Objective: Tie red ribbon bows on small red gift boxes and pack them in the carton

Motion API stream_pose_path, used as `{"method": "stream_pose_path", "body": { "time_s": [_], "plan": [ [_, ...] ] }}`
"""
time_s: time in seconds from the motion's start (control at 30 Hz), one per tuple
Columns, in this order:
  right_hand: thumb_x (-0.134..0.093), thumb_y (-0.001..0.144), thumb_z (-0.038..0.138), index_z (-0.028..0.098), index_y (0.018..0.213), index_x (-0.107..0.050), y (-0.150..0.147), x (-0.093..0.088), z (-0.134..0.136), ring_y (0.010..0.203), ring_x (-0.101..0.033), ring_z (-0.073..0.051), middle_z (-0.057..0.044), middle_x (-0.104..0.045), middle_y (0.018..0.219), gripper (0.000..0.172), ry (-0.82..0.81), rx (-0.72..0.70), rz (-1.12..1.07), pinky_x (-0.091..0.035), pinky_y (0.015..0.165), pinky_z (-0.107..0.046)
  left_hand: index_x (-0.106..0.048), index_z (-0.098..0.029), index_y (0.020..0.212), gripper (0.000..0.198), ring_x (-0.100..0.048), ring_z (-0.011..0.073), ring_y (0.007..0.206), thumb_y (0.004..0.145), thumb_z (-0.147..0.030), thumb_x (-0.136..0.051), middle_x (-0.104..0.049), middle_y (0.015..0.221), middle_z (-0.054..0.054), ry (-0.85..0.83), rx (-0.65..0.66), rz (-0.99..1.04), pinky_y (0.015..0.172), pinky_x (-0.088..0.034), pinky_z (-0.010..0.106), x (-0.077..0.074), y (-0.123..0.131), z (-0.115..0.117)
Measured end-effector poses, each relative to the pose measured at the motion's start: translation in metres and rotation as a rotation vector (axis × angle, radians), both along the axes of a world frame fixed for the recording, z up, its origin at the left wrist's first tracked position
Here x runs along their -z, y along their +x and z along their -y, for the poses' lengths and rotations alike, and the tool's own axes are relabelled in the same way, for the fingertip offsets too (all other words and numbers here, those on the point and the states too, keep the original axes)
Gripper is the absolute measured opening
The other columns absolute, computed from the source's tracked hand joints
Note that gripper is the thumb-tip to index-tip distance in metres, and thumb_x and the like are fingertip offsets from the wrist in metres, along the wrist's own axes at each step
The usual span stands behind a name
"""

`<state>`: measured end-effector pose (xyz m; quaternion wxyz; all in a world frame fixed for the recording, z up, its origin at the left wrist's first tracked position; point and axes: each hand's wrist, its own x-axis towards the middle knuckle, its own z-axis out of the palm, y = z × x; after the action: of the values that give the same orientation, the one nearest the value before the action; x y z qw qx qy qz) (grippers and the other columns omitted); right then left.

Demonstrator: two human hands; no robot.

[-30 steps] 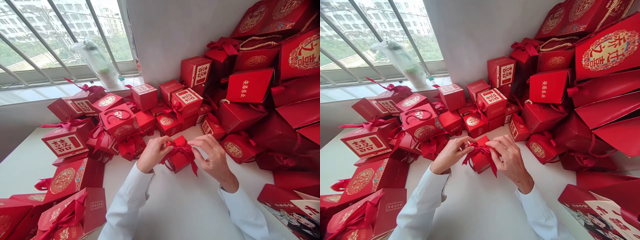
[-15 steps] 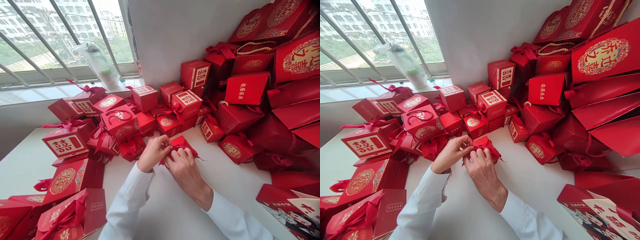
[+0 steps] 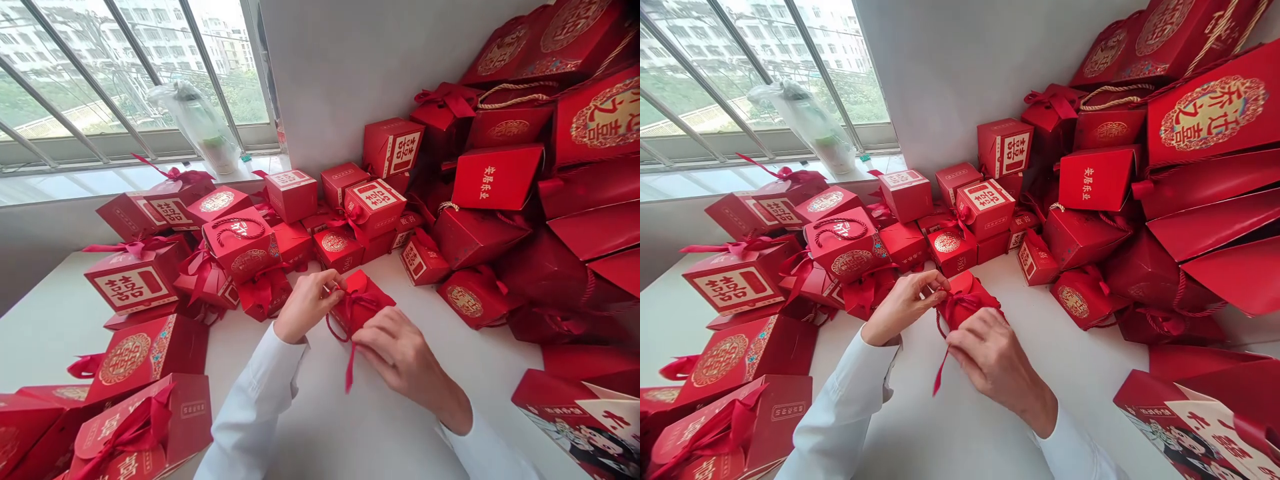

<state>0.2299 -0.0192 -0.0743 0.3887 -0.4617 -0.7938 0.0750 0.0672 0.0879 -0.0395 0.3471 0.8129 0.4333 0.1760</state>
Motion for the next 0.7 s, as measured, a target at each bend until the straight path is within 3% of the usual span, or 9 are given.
{"method": "stream_pose_path", "body": {
  "time_s": [0.1,0.17,0.27,0.43,0.6,0.7],
  "plan": [
    [-0.05,0.092,0.025,0.022,0.095,-0.061,0.016,-0.003,-0.012,0.077,-0.055,-0.018,-0.003,-0.063,0.082,0.011,-0.073,0.278,-0.144,-0.045,0.07,-0.03,-0.066,-0.02,0.089,0.018,-0.057,0.0128,0.065,0.081,-0.023,-0.05,-0.065,0.074,0.0,0.009,0.014,0.012,0.057,-0.039,0.021,0.001,0.0,-0.001],
    [-0.055,0.089,0.035,0.023,0.099,-0.062,0.025,-0.002,-0.022,0.077,-0.057,-0.019,-0.003,-0.064,0.084,0.017,-0.157,0.358,-0.129,-0.045,0.068,-0.031,-0.067,-0.02,0.09,0.019,-0.056,0.0126,0.065,0.081,-0.024,-0.05,-0.064,0.073,0.0,0.017,0.022,0.029,0.057,-0.039,0.021,0.003,0.0,-0.002],
    [-0.059,0.086,0.041,0.024,0.094,-0.065,0.031,0.001,-0.034,0.081,-0.059,-0.02,-0.003,-0.065,0.086,0.02,-0.243,0.333,-0.08,-0.046,0.07,-0.032,-0.068,-0.02,0.088,0.019,-0.056,0.0123,0.065,0.082,-0.024,-0.051,-0.064,0.073,0.0,0.018,0.024,0.041,0.057,-0.039,0.02,0.004,0.0,-0.002],
    [-0.063,0.083,0.025,0.023,0.086,-0.065,0.028,-0.002,-0.037,0.077,-0.058,-0.019,-0.001,-0.064,0.08,0.003,-0.231,0.317,-0.041,-0.045,0.068,-0.03,-0.064,-0.019,0.08,0.014,-0.055,0.0116,0.064,0.081,-0.024,-0.051,-0.063,0.075,-0.001,0.019,0.013,0.051,0.057,-0.039,0.02,0.003,0.001,-0.001],
    [-0.053,0.087,0.018,0.021,0.091,-0.064,0.026,-0.007,-0.037,0.079,-0.059,-0.021,-0.004,-0.065,0.084,0.012,-0.095,0.292,0.09,-0.045,0.074,-0.034,-0.059,-0.018,0.074,0.015,-0.049,0.0099,0.057,0.081,-0.028,-0.052,-0.061,0.071,-0.001,0.001,0.018,0.048,0.053,-0.038,0.02,0.001,0.002,0.0],
    [-0.057,0.086,0.024,0.022,0.1,-0.062,0.026,-0.007,-0.039,0.083,-0.061,-0.021,-0.005,-0.066,0.091,0.015,-0.146,0.256,-0.007,-0.047,0.075,-0.034,-0.056,-0.018,0.071,0.017,-0.046,0.0093,0.053,0.081,-0.031,-0.052,-0.057,0.065,-0.002,-0.006,0.019,0.043,0.049,-0.035,0.02,0.001,0.001,0.001]
  ]
}}
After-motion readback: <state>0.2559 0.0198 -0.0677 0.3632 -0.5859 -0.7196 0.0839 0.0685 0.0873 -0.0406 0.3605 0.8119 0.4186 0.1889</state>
